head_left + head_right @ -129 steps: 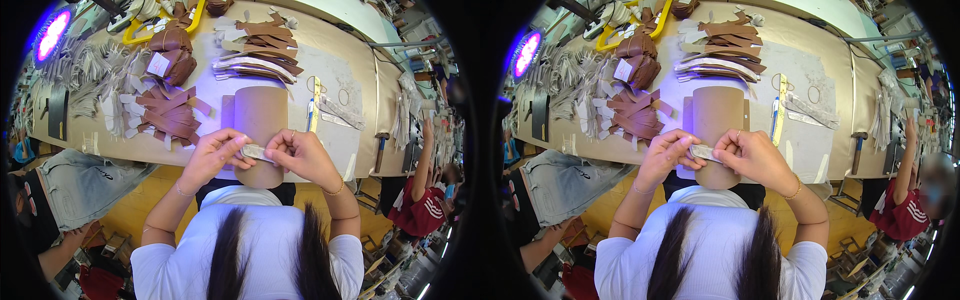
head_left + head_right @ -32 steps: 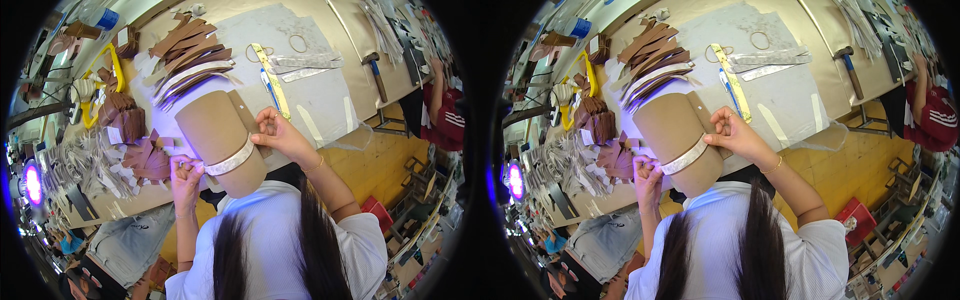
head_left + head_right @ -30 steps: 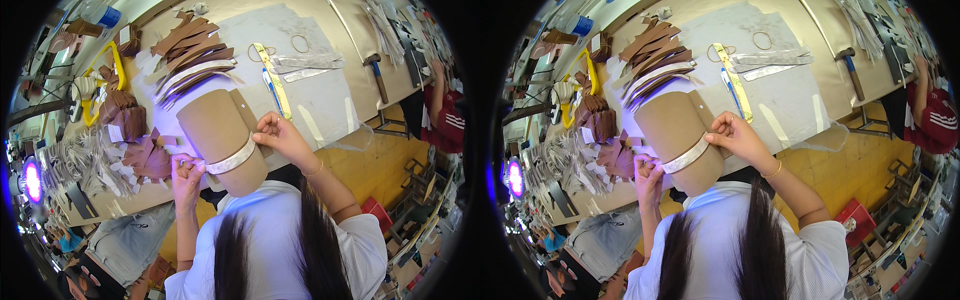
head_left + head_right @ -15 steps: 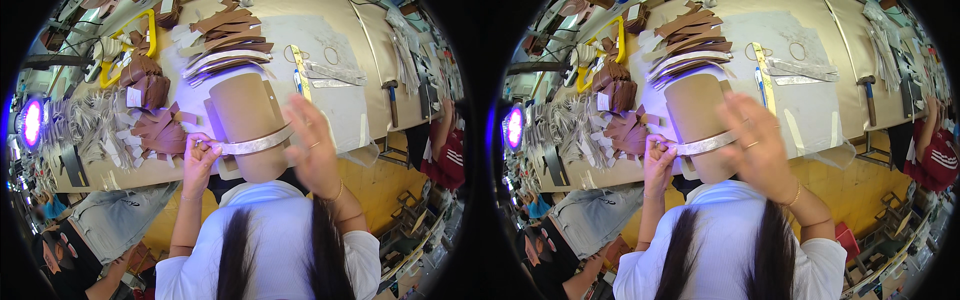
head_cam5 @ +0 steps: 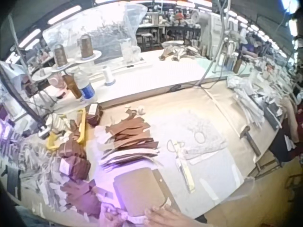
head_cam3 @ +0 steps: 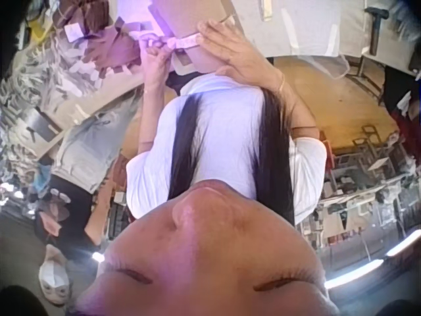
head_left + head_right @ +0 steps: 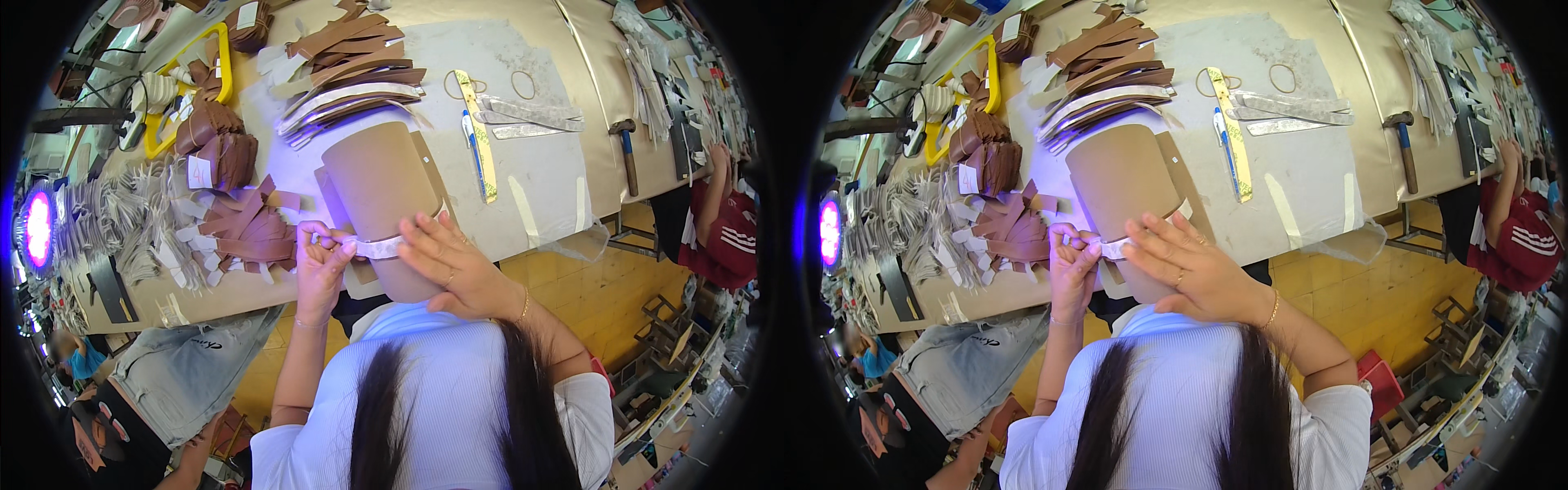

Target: The person repeatedly picks up small white strips and brown leather pieces from a cluttered workbench, aligns them, and places them into a stack. The person handles the items one at a time throughout the clip.

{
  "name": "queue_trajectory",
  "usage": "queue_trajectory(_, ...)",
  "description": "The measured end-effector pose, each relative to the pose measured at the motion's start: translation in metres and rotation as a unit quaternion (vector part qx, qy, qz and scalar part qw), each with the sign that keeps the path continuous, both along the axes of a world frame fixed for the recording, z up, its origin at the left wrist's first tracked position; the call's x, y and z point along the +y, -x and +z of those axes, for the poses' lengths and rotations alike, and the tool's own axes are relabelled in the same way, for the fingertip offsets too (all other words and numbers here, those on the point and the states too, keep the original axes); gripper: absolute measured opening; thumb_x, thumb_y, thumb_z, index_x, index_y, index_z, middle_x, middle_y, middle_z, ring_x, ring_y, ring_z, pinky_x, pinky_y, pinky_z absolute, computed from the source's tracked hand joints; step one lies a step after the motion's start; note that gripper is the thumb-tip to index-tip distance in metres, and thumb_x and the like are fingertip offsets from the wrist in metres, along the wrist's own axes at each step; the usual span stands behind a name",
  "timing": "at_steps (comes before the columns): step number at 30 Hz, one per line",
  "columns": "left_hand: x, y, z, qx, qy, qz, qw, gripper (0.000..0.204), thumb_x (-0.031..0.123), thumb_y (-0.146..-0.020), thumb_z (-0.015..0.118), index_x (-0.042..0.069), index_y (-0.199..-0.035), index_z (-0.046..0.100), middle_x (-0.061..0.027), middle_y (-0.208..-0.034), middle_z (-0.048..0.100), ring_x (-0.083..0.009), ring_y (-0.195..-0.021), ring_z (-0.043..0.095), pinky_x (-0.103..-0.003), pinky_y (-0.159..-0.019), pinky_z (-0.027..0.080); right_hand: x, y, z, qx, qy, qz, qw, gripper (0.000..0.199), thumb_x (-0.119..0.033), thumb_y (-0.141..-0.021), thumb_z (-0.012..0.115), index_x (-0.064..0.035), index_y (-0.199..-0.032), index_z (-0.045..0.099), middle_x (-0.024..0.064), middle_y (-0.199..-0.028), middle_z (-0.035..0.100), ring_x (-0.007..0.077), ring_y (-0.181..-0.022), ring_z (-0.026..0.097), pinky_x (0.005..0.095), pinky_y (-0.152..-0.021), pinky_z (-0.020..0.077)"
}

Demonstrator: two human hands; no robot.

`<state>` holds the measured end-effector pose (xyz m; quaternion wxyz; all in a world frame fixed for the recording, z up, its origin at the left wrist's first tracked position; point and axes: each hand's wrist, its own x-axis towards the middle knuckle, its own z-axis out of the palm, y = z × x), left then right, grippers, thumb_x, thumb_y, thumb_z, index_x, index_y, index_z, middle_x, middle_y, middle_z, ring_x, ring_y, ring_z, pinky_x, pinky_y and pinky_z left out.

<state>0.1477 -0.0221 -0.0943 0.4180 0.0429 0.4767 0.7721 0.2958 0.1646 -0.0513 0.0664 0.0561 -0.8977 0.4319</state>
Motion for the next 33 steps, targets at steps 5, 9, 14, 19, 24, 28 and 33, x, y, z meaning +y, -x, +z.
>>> queue_trajectory(5, 0.000, 0.002, -0.002, -0.031, 0.001, 0.002, 1.000, 0.041, -0.006, -0.081, 0.065, 0.012, -0.106, 0.038, -0.0052, -0.091, 0.059, -0.0135, -0.084, 0.060, -0.026, -0.076, 0.050, -0.007, -0.017, -0.042, -0.054, 0.300, -0.129, 0.944, 0.080, -0.061, -0.093, 0.029, -0.0071, -0.149, 0.010, 0.0135, -0.155, 0.016, 0.0283, -0.142, 0.020, 0.0414, -0.114, 0.0135)
queue_trajectory(9, 0.002, 0.008, 0.005, -0.015, 0.007, -0.015, 1.000, 0.039, -0.005, -0.082, 0.065, 0.009, -0.108, 0.040, -0.0075, -0.090, 0.061, -0.0153, -0.083, 0.061, -0.028, -0.075, 0.051, 0.003, -0.016, -0.054, -0.076, 0.457, -0.125, 0.877, 0.081, -0.061, -0.094, 0.027, -0.0084, -0.150, -0.001, 0.0149, -0.156, 0.010, 0.0291, -0.141, 0.021, 0.0382, -0.114, 0.0160)
queue_trajectory(14, 0.004, 0.034, 0.038, 0.097, -0.002, -0.065, 0.993, 0.028, -0.003, -0.084, 0.064, -0.002, -0.109, 0.052, -0.0125, -0.087, 0.063, -0.0204, -0.073, 0.064, -0.030, -0.067, 0.054, 0.026, -0.014, -0.050, -0.030, 0.487, -0.210, 0.848, 0.081, -0.061, -0.094, 0.025, -0.0069, -0.150, 0.002, 0.0165, -0.153, 0.020, 0.0293, -0.139, 0.027, 0.0392, -0.114, 0.0182)
queue_trajectory(19, 0.052, 0.067, 0.101, 0.231, -0.017, -0.123, 0.965, 0.017, -0.003, -0.083, 0.065, -0.007, -0.099, 0.063, -0.0120, -0.084, 0.064, -0.0191, -0.065, 0.065, -0.027, -0.058, 0.053, 0.080, -0.014, -0.031, 0.071, 0.390, -0.354, 0.847, 0.067, -0.054, -0.098, 0.028, -0.0070, -0.146, 0.026, 0.0175, -0.144, 0.038, 0.0276, -0.132, 0.039, 0.0406, -0.110, 0.0291)
queue_trajectory(24, 0.088, 0.118, 0.093, 0.278, 0.033, -0.067, 0.958, 0.020, 0.004, -0.085, 0.064, -0.004, -0.104, 0.062, -0.0075, -0.080, 0.064, -0.0125, -0.059, 0.061, -0.022, -0.052, 0.047, 0.116, -0.019, -0.009, 0.057, 0.104, -0.430, 0.895, 0.031, -0.021, -0.098, 0.046, -0.0003, -0.117, 0.059, 0.0139, -0.125, 0.057, 0.0233, -0.118, 0.052, 0.0351, -0.100, 0.0401)
queue_trajectory(28, 0.083, 0.170, 0.042, 0.280, 0.147, -0.054, 0.947, 0.026, 0.012, -0.085, 0.066, -0.003, -0.106, 0.062, -0.0056, -0.081, 0.063, -0.0093, -0.056, 0.058, -0.020, -0.048, 0.041, 0.148, -0.015, -0.036, 0.051, 0.003, -0.422, 0.905, 0.019, -0.013, -0.091, 0.057, -0.0037, -0.104, 0.067, 0.0115, -0.108, 0.063, 0.0243, -0.102, 0.057, 0.0344, -0.091, 0.0436)
queue_trajectory(33, 0.066, 0.182, 0.019, 0.439, 0.354, 0.005, 0.826, 0.031, 0.017, -0.084, 0.069, 0.001, -0.109, 0.064, -0.0015, -0.080, 0.062, -0.0066, -0.053, 0.053, -0.019, -0.047, 0.038, 0.167, 0.003, -0.054, 0.053, -0.223, -0.404, 0.886, 0.020, -0.009, -0.083, 0.064, -0.0064, -0.102, 0.069, 0.0090, -0.094, 0.061, 0.0243, -0.090, 0.055, 0.0351, -0.083, 0.0430)
